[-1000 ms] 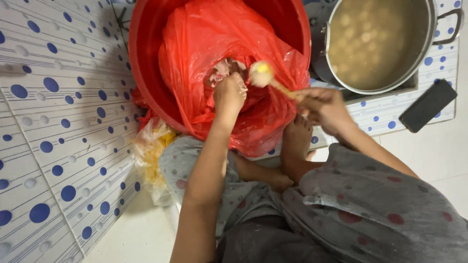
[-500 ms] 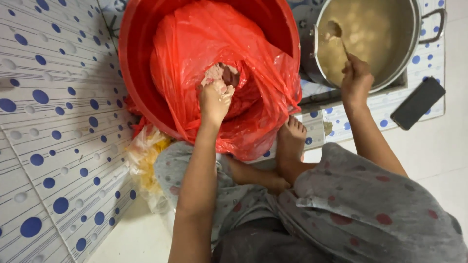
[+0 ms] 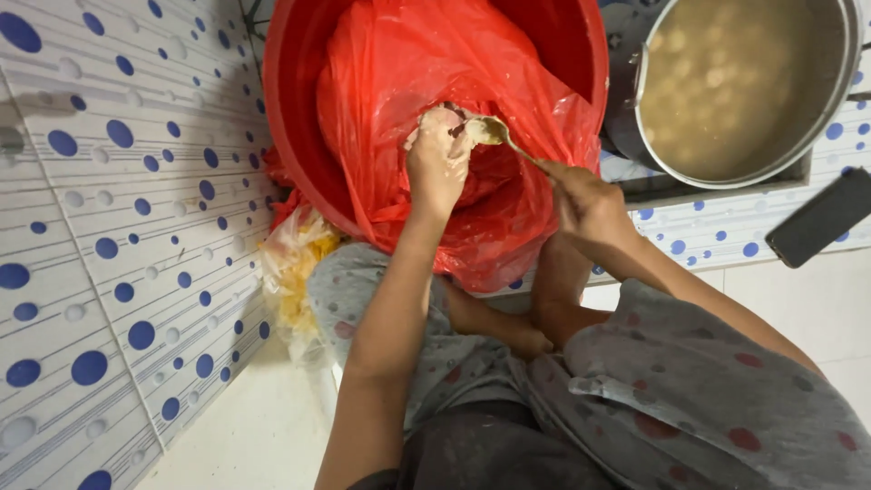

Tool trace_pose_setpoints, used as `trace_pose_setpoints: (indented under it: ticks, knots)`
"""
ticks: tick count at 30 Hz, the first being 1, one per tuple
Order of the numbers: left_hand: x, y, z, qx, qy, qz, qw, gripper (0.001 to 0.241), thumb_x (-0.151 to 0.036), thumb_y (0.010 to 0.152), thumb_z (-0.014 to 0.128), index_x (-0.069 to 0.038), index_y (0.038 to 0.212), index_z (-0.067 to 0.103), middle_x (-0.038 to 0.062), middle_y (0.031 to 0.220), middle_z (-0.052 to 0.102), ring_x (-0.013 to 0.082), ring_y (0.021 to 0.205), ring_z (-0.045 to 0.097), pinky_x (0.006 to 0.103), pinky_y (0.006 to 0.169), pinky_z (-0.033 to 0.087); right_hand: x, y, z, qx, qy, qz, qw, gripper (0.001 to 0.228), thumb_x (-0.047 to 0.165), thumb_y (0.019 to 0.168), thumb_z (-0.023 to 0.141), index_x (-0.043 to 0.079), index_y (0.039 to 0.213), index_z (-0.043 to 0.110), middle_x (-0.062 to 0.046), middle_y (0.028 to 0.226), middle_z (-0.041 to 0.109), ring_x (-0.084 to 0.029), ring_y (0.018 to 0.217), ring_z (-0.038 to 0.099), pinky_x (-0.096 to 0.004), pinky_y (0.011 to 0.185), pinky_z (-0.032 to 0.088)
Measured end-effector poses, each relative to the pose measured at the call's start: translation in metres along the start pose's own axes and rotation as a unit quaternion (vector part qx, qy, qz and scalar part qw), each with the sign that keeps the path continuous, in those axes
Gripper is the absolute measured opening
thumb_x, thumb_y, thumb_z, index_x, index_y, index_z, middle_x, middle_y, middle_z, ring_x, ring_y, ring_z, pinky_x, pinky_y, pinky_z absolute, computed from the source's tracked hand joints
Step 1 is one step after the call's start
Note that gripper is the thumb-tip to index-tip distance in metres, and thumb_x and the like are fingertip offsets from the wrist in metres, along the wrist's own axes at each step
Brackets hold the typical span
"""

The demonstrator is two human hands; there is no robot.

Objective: Forming meatballs by hand and scooping them into a pot of boiling water.

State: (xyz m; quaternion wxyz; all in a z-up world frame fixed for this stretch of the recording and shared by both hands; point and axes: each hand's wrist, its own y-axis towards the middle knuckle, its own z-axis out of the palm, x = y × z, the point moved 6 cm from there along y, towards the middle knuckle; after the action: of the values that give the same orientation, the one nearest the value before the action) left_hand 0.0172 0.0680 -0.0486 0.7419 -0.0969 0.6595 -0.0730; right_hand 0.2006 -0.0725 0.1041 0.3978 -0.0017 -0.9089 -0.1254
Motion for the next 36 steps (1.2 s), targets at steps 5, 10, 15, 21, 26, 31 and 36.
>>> trace_pose_setpoints:
  ticks: [5,10,15,21,26,31,36]
  knots:
    - [-0.028,-0.016,-0.002,0.125,0.504,-0.027,0.854,0.032,-0.045,0.096,0.066,-0.032,0.122,0.051,0.007,0.085,0.075,0.0366,0.092,0.077,0.0505,0.084,0.058,-0.012,-0.016,0.012,0.066,0.055,0.086,0.993,0.023,0.007,0.102,0.065,0.01,0.121,0.078,-0.013,0.101,0.078,-0.035,0.099,0.074,-0.042,0.082,0.058]
    - [-0.051,-0.016,0.009,0.106,0.44,-0.002,0.892,0.027,-0.045,0.098,0.061,-0.023,0.113,0.055,0.015,0.089,0.077,0.0414,0.097,0.075,0.0545,0.087,0.057,-0.013,-0.009,0.003,0.045,0.138,0.128,0.981,0.027,0.001,0.105,0.062,0.002,0.08,0.07,-0.015,0.09,0.077,-0.025,0.078,0.07,-0.041,0.074,0.054]
    - [-0.105,-0.025,0.013,0.107,0.102,-0.274,0.95,0.059,-0.076,0.076,0.049,-0.019,0.063,0.048,0.001,0.054,0.05,0.0112,0.042,0.043,0.0267,0.041,0.03,-0.003,0.008,-0.008,0.013,0.096,-0.009,0.995,0.025,-0.008,0.109,0.06,-0.005,0.132,0.068,-0.014,0.097,0.072,-0.02,0.083,0.063,-0.031,0.081,0.054]
    - [-0.075,-0.008,0.015,0.177,-0.067,-0.371,0.909,0.041,-0.039,0.08,0.078,-0.002,0.097,0.074,0.012,0.083,0.075,0.0235,0.065,0.07,0.0313,0.049,0.053,0.029,0.014,-0.017,-0.038,-0.187,-0.225,0.955,0.035,-0.014,0.108,0.064,0.002,0.139,0.07,-0.012,0.095,0.061,-0.027,0.079,0.06,-0.037,0.07,0.053]
    - [-0.032,0.016,0.014,0.202,0.225,-0.07,0.95,0.036,-0.043,0.091,0.075,-0.008,0.083,0.073,0.015,0.072,0.073,0.0287,0.074,0.07,0.0411,0.067,0.056,0.011,0.012,-0.043,-0.064,-0.045,-0.103,0.992,0.029,-0.008,0.104,0.063,0.0,0.129,0.077,-0.016,0.092,0.065,-0.039,0.081,0.067,-0.045,0.073,0.055]
    - [0.081,0.033,0.018,0.309,0.672,-0.004,0.673,0.038,-0.03,0.085,0.078,-0.01,0.116,0.071,0.026,0.114,0.071,0.0489,0.119,0.063,0.0618,0.097,0.053,0.001,-0.004,-0.054,-0.048,0.011,-0.041,0.998,0.028,-0.008,0.105,0.062,-0.001,0.127,0.077,-0.018,0.086,0.064,-0.039,0.078,0.067,-0.045,0.071,0.054]
    - [0.196,0.054,0.016,0.32,0.735,0.042,0.596,0.041,-0.023,0.094,0.071,0.003,0.125,0.071,0.043,0.135,0.054,0.0582,0.133,0.049,0.0678,0.096,0.05,-0.018,-0.019,-0.058,-0.038,0.061,0.006,0.997,0.026,-0.005,0.107,0.061,0.001,0.127,0.077,-0.015,0.081,0.064,-0.033,0.078,0.069,-0.041,0.073,0.054]
